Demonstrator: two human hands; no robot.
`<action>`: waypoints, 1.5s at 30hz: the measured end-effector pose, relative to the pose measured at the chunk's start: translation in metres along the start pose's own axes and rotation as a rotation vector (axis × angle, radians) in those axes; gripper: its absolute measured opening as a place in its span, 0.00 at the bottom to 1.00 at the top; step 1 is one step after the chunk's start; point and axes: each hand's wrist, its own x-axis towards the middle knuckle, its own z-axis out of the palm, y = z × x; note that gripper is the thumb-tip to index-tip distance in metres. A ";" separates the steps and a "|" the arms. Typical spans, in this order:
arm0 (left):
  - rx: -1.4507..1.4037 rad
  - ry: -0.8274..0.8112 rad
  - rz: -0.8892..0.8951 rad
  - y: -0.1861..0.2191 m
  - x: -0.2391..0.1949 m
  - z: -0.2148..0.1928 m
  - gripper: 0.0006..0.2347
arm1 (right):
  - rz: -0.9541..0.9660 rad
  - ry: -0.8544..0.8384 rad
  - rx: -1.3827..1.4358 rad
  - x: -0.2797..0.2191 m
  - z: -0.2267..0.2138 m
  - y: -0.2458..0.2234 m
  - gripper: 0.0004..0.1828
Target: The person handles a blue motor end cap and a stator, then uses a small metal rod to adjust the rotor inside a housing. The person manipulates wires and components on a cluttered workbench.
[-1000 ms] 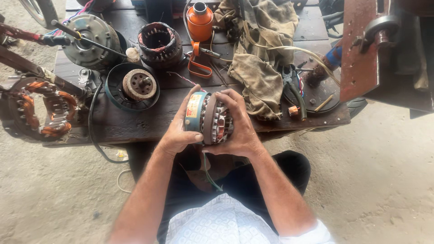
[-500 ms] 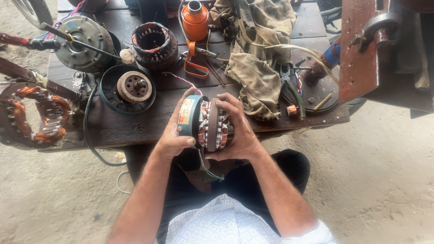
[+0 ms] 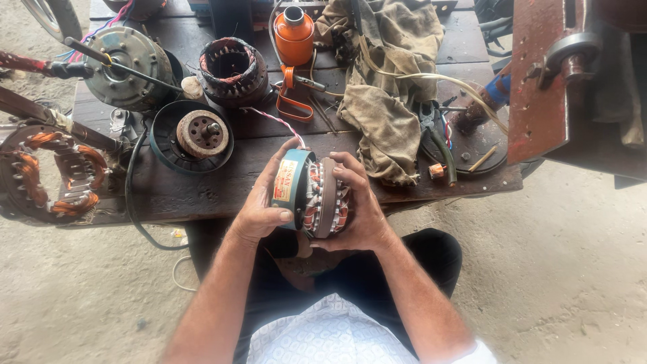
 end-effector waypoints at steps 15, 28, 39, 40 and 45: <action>0.159 0.024 -0.012 -0.003 -0.006 0.002 0.56 | 0.018 -0.017 -0.088 0.003 -0.001 0.000 0.78; 0.468 0.002 0.049 -0.001 -0.005 0.019 0.53 | 0.063 -0.012 -0.017 -0.010 -0.001 0.013 0.84; 0.827 0.064 0.061 0.006 0.005 0.036 0.57 | 0.294 0.052 0.698 -0.009 -0.011 0.021 0.78; 0.828 0.072 0.072 0.006 0.006 0.038 0.56 | 0.282 0.051 0.716 -0.008 -0.013 0.022 0.78; 0.846 0.107 0.077 0.004 0.009 0.040 0.57 | 0.352 0.093 0.857 -0.008 -0.015 0.029 0.78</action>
